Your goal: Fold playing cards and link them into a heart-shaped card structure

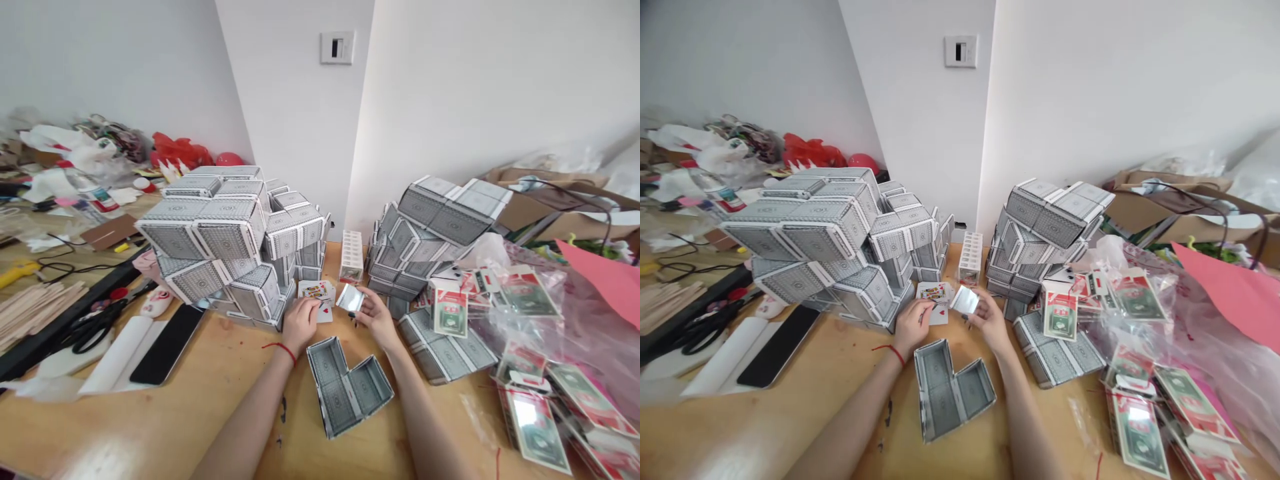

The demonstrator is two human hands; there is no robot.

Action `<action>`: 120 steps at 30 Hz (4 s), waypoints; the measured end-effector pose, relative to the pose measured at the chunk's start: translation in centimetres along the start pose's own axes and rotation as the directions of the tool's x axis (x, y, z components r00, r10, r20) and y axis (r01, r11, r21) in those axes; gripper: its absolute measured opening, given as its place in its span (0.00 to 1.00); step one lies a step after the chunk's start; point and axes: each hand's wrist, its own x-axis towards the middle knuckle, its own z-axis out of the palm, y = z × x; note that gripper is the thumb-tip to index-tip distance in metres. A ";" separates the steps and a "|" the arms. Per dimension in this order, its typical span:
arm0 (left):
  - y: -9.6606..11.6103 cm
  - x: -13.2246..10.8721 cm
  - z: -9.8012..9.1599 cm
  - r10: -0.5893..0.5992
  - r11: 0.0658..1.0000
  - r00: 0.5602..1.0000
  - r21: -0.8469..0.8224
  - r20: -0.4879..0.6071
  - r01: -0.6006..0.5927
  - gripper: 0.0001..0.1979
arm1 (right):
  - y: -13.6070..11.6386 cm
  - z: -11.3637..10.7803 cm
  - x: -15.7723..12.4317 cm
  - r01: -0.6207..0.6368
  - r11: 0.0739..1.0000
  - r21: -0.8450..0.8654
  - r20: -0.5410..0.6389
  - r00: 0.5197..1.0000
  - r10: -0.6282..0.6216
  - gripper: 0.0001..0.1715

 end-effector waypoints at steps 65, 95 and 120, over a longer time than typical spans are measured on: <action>1.3 0.5 1.2 -0.187 0.863 0.925 -0.394 0.331 0.316 0.09 | -0.3 1.5 -1.8 -0.057 0.985 -0.162 0.100 0.992 0.074 0.25; 2.0 0.9 1.1 -0.151 0.842 0.827 -0.368 0.541 0.394 0.11 | -0.5 2.2 -2.0 0.009 0.989 -0.151 0.166 0.986 0.016 0.23; 1.9 1.8 0.0 -0.310 0.177 0.811 -0.808 0.496 0.562 0.38 | 1.8 -0.2 -1.6 -0.076 0.226 -0.971 -0.184 0.840 -0.510 0.23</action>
